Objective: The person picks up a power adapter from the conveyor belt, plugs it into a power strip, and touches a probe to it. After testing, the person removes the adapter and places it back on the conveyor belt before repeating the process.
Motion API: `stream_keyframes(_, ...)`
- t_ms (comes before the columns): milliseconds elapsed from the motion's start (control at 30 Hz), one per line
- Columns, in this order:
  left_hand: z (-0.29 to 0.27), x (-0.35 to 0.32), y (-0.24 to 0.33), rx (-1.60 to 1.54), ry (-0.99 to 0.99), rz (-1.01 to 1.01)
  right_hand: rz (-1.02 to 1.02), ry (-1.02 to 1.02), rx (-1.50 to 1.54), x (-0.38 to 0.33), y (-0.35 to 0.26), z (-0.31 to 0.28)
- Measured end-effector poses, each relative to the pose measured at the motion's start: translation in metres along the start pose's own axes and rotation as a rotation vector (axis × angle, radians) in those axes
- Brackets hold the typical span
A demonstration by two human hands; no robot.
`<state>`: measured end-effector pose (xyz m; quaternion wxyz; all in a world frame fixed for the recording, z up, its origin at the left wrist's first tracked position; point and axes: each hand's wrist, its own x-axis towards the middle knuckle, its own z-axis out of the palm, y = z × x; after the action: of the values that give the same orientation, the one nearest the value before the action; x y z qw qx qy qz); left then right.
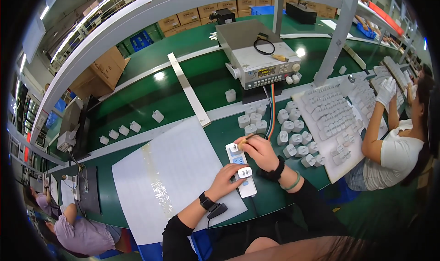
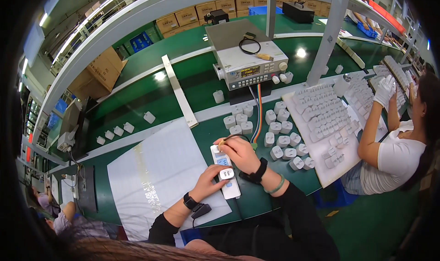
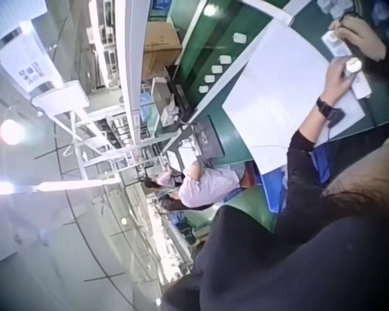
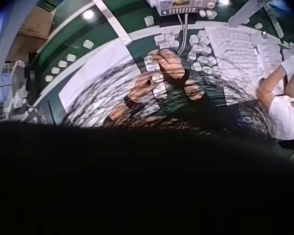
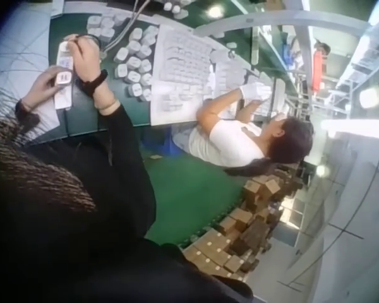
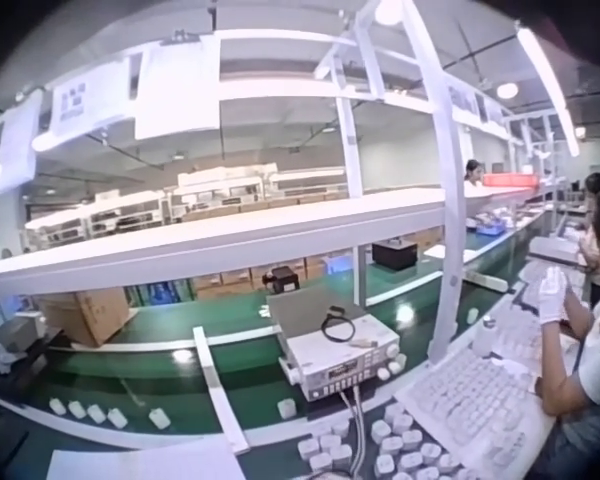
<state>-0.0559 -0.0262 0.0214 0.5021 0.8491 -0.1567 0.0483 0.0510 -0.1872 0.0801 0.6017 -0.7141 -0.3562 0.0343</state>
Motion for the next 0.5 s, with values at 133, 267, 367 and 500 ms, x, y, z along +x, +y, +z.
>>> stream_keyframes(133, -0.003, 0.001, 0.003, -0.019, -0.025, -0.025, -0.046, 0.012, -0.204, 0.005, 0.024, 0.009)
stream_keyframes(267, -0.013, -0.011, 0.011, -0.239, 0.146, -0.151, -0.051, 0.007, -0.222, 0.004, 0.021, 0.018)
stream_keyframes(367, -0.058, 0.047, 0.000, -0.194, 0.506, 0.051, -0.031, 0.034, -0.199, 0.006, 0.027, 0.020)
stream_keyframes(500, -0.136, 0.157, -0.024, 0.387, 0.306, 0.010, -0.024, 0.031, -0.138, 0.001, 0.033, 0.014)
